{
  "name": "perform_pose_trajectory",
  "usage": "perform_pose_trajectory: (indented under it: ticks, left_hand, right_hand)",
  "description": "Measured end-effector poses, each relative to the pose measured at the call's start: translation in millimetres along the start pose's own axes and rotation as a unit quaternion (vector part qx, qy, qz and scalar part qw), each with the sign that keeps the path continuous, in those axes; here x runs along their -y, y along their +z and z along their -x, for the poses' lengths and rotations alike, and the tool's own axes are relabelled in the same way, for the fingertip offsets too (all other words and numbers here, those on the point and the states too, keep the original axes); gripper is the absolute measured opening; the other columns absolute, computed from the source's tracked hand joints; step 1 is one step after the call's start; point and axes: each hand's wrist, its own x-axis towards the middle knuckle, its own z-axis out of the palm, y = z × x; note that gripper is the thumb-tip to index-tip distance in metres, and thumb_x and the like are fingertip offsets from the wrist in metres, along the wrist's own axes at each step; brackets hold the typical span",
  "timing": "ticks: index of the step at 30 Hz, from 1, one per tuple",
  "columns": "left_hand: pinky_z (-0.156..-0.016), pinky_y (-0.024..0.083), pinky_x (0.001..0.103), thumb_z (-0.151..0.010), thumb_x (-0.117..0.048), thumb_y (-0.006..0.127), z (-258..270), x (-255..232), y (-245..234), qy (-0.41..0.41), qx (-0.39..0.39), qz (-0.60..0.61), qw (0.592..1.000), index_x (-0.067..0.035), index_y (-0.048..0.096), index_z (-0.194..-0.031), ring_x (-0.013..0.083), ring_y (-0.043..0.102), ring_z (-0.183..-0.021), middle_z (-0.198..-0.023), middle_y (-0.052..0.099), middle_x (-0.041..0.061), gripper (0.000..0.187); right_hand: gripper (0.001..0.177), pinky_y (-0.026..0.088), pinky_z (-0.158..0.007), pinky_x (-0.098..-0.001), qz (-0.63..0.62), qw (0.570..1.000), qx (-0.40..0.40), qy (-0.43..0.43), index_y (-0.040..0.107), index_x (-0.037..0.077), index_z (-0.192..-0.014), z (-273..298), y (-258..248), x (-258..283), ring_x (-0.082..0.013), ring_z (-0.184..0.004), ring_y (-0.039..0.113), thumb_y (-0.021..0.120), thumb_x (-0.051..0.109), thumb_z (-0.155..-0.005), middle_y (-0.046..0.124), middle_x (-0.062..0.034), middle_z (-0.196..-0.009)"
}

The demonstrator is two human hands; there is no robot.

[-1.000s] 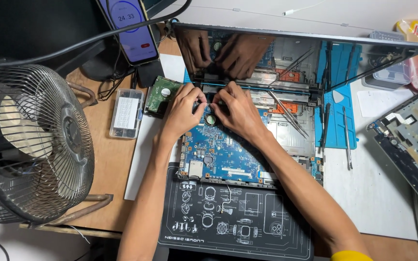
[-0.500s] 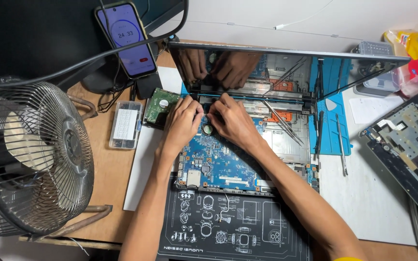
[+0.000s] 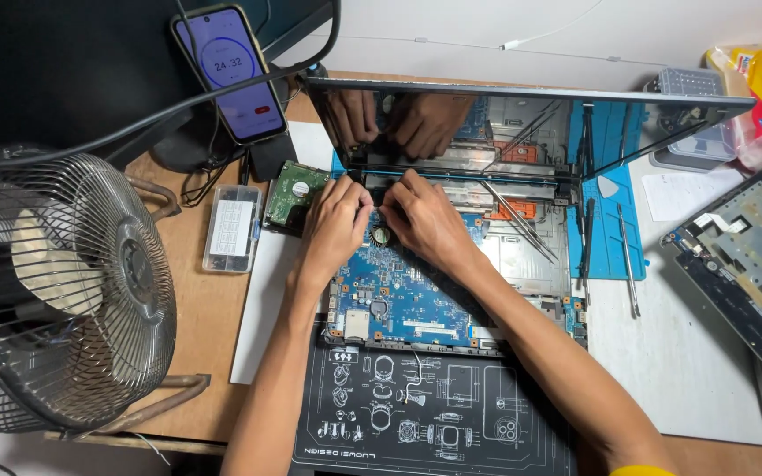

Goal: The person places a blue motherboard into the chassis of a disassembled laptop. They then use a screwdriver to tighten screws around the board and use tweezers to adjust small components and connectors on the circuit board.

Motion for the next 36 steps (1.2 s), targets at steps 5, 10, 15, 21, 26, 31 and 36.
perform_pose_trajectory:
  ticks: [5, 10, 15, 21, 26, 31, 36]
  left_hand:
    - [-0.08, 0.048, 0.041, -0.095, -0.012, 0.066, 0, -4, -4, 0.006, -0.001, -0.018, 1.0, -0.012, 0.058, -0.09, 0.0279, 0.059, -0.093, -0.089, 0.055, 0.005, 0.009]
    - [-0.081, 0.044, 0.041, -0.096, -0.013, 0.064, -3, -7, -5, 0.001, 0.03, -0.05, 0.998, -0.012, 0.058, -0.092, 0.0278, 0.059, -0.092, -0.09, 0.056, 0.005, 0.007]
    - [-0.08, 0.045, 0.042, -0.092, -0.01, 0.067, -9, -8, 5, -0.008, 0.055, -0.139, 0.989, -0.01, 0.06, -0.091, 0.0303, 0.063, -0.091, -0.093, 0.061, 0.009, 0.007]
    - [-0.1, 0.041, 0.053, -0.08, 0.006, 0.071, -5, -104, 0, 0.003, 0.122, -0.146, 0.982, 0.0, 0.066, -0.122, 0.0401, 0.058, -0.119, -0.125, 0.062, 0.027, 0.043]
    - [-0.09, 0.045, 0.051, -0.077, 0.003, 0.075, 18, -122, 85, 0.125, 0.054, -0.124, 0.983, 0.0, 0.065, -0.115, 0.0388, 0.06, -0.103, -0.111, 0.06, 0.023, 0.04]
    - [-0.084, 0.046, 0.047, -0.077, -0.003, 0.077, 17, -123, 103, 0.163, 0.022, -0.142, 0.976, -0.004, 0.064, -0.109, 0.0335, 0.06, -0.093, -0.101, 0.059, 0.017, 0.034]
    - [-0.084, 0.047, 0.045, -0.076, -0.008, 0.077, 18, -125, 105, 0.193, -0.039, -0.19, 0.962, -0.004, 0.062, -0.103, 0.03, 0.059, -0.088, -0.093, 0.059, 0.014, 0.031]
  right_hand:
    - [0.01, 0.051, -0.075, -0.0386, 0.001, 1.0, -0.015, -0.007, 0.069, 0.016, -0.1, 3, 4, -2, -0.0279, -0.095, 0.067, 0.072, 0.02, -0.092, 0.055, -0.0021, -0.096]
    - [0.011, 0.051, -0.074, -0.038, 0.017, 0.999, -0.032, -0.038, 0.068, 0.018, -0.101, 5, 4, -7, -0.0263, -0.091, 0.066, 0.073, 0.02, -0.091, 0.055, -0.0003, -0.091]
    - [0.008, 0.054, -0.077, -0.0418, 0.014, 0.994, -0.009, -0.113, 0.067, 0.011, -0.102, 16, -35, 12, -0.0299, -0.093, 0.068, 0.069, 0.016, -0.096, 0.061, -0.0057, -0.092]
    - [0.02, 0.049, -0.095, -0.0423, 0.087, 0.993, -0.033, -0.074, 0.068, 0.016, -0.115, 81, -87, -26, -0.0236, -0.102, 0.068, 0.072, 0.014, -0.095, 0.064, -0.0005, -0.1]
    - [0.02, 0.047, -0.098, -0.0326, 0.162, 0.981, -0.11, 0.01, 0.068, 0.023, -0.114, 147, -106, -95, -0.0149, -0.097, 0.066, 0.074, 0.016, -0.097, 0.062, 0.0075, -0.097]
    - [0.016, 0.047, -0.094, -0.0287, 0.163, 0.975, -0.134, 0.069, 0.071, 0.025, -0.116, 172, -108, -110, -0.0114, -0.088, 0.066, 0.07, 0.015, -0.103, 0.061, 0.0102, -0.089]
    - [0.008, 0.047, -0.087, -0.0276, 0.151, 0.974, -0.164, 0.044, 0.074, 0.022, -0.108, 163, -112, -102, -0.0115, -0.079, 0.065, 0.075, 0.019, -0.1, 0.059, 0.0078, -0.08]
